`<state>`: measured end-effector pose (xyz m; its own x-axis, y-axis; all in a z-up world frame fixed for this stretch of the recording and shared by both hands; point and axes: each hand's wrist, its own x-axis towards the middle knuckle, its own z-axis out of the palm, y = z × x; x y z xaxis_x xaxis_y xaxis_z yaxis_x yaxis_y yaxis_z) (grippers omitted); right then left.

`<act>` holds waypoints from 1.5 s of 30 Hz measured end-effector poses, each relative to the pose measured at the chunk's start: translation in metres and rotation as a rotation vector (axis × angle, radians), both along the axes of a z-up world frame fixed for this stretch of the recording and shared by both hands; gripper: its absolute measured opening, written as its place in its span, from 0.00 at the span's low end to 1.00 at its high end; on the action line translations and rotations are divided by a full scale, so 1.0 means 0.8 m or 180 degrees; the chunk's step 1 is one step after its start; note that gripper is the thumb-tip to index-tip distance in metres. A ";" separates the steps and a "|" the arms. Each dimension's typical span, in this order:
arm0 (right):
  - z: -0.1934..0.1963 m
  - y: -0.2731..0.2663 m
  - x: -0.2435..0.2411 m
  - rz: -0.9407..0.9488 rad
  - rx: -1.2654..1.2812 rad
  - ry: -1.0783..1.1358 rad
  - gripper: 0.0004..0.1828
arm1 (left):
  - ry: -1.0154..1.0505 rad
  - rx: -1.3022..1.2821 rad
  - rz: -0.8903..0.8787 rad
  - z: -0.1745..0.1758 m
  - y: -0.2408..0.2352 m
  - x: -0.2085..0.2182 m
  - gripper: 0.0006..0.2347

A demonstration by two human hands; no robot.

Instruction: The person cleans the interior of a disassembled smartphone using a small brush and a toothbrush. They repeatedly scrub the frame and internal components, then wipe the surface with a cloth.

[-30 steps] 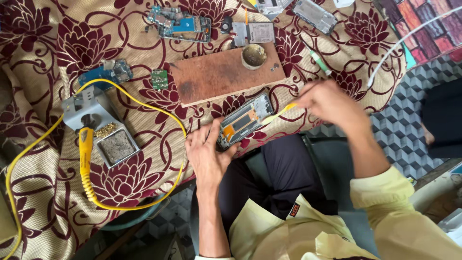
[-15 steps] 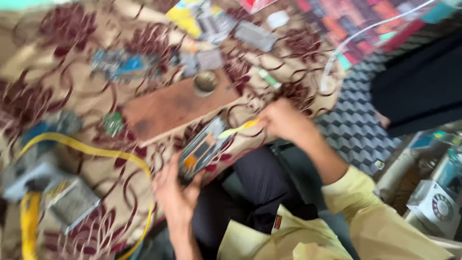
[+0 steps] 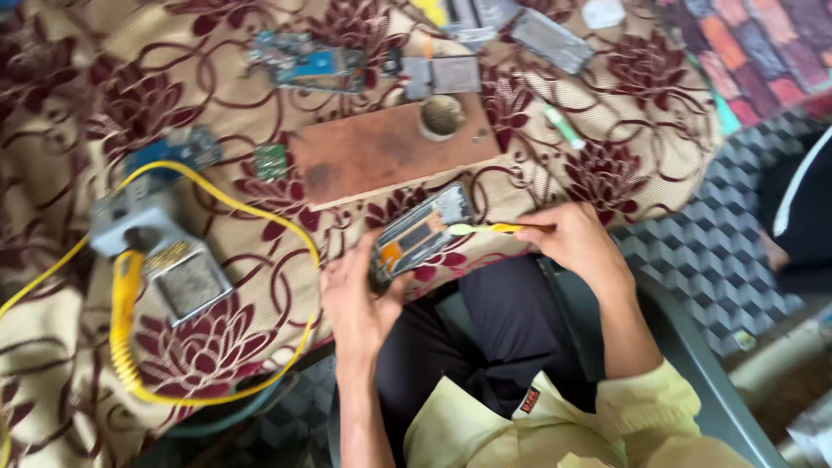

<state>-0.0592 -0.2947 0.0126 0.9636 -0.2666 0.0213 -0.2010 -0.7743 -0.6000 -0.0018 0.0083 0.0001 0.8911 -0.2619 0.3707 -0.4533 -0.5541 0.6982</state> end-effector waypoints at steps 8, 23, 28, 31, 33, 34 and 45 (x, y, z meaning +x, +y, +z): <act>-0.001 0.040 -0.033 -0.0278 0.0456 0.0116 0.16 | 0.0020 0.0173 0.0076 0.009 -0.004 0.004 0.34; -0.024 0.097 -0.021 0.0488 0.0130 -0.1045 0.18 | -0.0209 0.0158 0.0252 -0.012 -0.006 0.004 0.37; -0.015 0.086 -0.044 0.0629 0.0283 -0.1024 0.16 | -0.0110 0.0101 0.0239 -0.011 -0.006 0.003 0.36; -0.016 0.088 -0.038 0.0352 0.0379 -0.0602 0.16 | -0.0079 0.0177 0.0303 -0.009 -0.007 0.005 0.35; -0.019 0.095 -0.022 0.0304 0.0263 -0.0682 0.15 | -0.0073 0.0173 0.0292 -0.007 -0.008 0.005 0.35; -0.020 0.101 -0.015 0.0290 0.0209 -0.0725 0.14 | -0.0074 0.0175 0.0297 -0.005 -0.008 0.005 0.35; -0.019 0.094 -0.029 0.0193 0.0161 -0.0633 0.14 | -0.0071 0.0139 0.0283 -0.005 -0.007 0.005 0.36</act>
<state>-0.0821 -0.2195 -0.0030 0.9560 -0.2138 0.2008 -0.0286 -0.7494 -0.6615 0.0023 0.0024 -0.0036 0.9032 -0.1985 0.3807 -0.4162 -0.6226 0.6627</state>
